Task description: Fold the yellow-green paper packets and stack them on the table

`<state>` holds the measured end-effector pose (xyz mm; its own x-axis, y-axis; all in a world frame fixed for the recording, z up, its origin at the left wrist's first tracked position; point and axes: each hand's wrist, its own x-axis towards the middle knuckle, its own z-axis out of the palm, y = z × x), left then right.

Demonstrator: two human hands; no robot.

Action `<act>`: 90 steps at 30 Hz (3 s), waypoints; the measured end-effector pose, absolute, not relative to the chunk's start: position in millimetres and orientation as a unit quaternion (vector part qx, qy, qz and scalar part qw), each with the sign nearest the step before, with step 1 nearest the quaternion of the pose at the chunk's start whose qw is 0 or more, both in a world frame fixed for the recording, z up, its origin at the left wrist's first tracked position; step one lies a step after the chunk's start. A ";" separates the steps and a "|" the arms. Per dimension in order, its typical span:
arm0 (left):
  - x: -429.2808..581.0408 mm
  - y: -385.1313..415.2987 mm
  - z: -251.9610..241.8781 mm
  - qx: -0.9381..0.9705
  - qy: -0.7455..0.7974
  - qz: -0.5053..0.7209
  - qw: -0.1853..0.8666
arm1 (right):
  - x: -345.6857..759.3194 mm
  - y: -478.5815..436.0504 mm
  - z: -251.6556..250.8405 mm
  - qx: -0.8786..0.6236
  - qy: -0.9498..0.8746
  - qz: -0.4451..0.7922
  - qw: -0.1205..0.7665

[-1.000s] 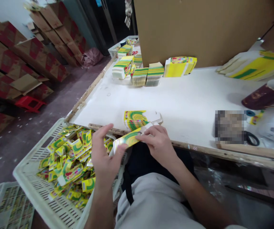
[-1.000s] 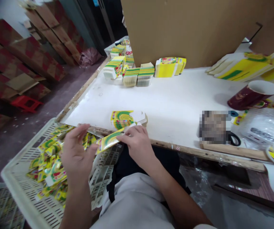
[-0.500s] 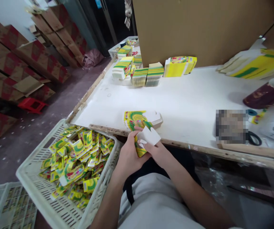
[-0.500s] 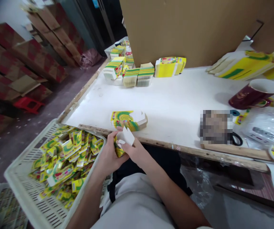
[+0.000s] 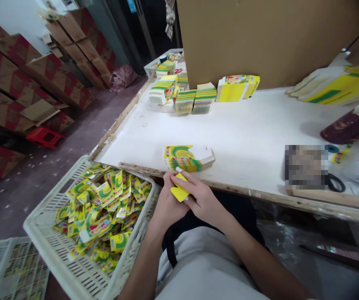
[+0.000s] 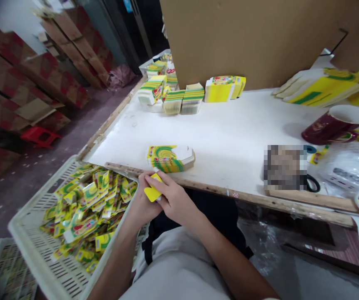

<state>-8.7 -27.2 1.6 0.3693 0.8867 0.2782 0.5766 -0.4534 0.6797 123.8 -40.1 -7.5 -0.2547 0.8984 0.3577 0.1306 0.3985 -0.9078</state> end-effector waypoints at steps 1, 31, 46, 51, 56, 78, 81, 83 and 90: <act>-7.6 -27.2 -0.6 0.784 0.473 0.328 0.231 | 124.7 -38.8 -9.3 -0.393 -0.685 0.378 0.483; -114.1 2.3 13.7 0.540 0.720 0.437 0.009 | 143.0 -16.6 -11.1 -0.431 -0.618 0.411 0.513; -63.1 5.4 -25.6 0.651 0.636 0.372 0.181 | 139.8 61.2 -17.3 -0.644 -0.709 0.098 0.271; -54.6 -0.2 -24.1 0.660 0.614 0.353 0.251 | 144.8 59.7 -23.0 -0.620 -0.729 0.099 0.272; -45.8 -1.7 -25.3 0.678 0.582 0.341 0.292 | 142.7 44.8 -21.4 -0.601 -0.746 0.093 0.273; -33.9 -2.9 -25.5 0.641 0.559 0.363 0.381 | 141.2 36.7 -20.7 -0.589 -0.742 0.109 0.301; -33.9 -3.1 -25.0 0.623 0.555 0.378 0.402 | 141.3 33.9 -17.8 -0.598 -0.742 0.104 0.284; -33.8 -2.9 -25.2 0.621 0.553 0.377 0.407 | 141.6 33.0 -13.3 -0.610 -0.746 0.089 0.250; -33.2 -2.2 -27.2 0.633 0.549 0.368 0.403 | 139.8 36.9 3.3 -0.665 -0.730 0.035 0.155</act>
<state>-33.2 -2.2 -27.2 0.1262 0.9917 0.0241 0.3991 -0.0730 0.9140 139.8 36.9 3.3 -0.0680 0.9813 0.1798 0.9594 0.1137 -0.2582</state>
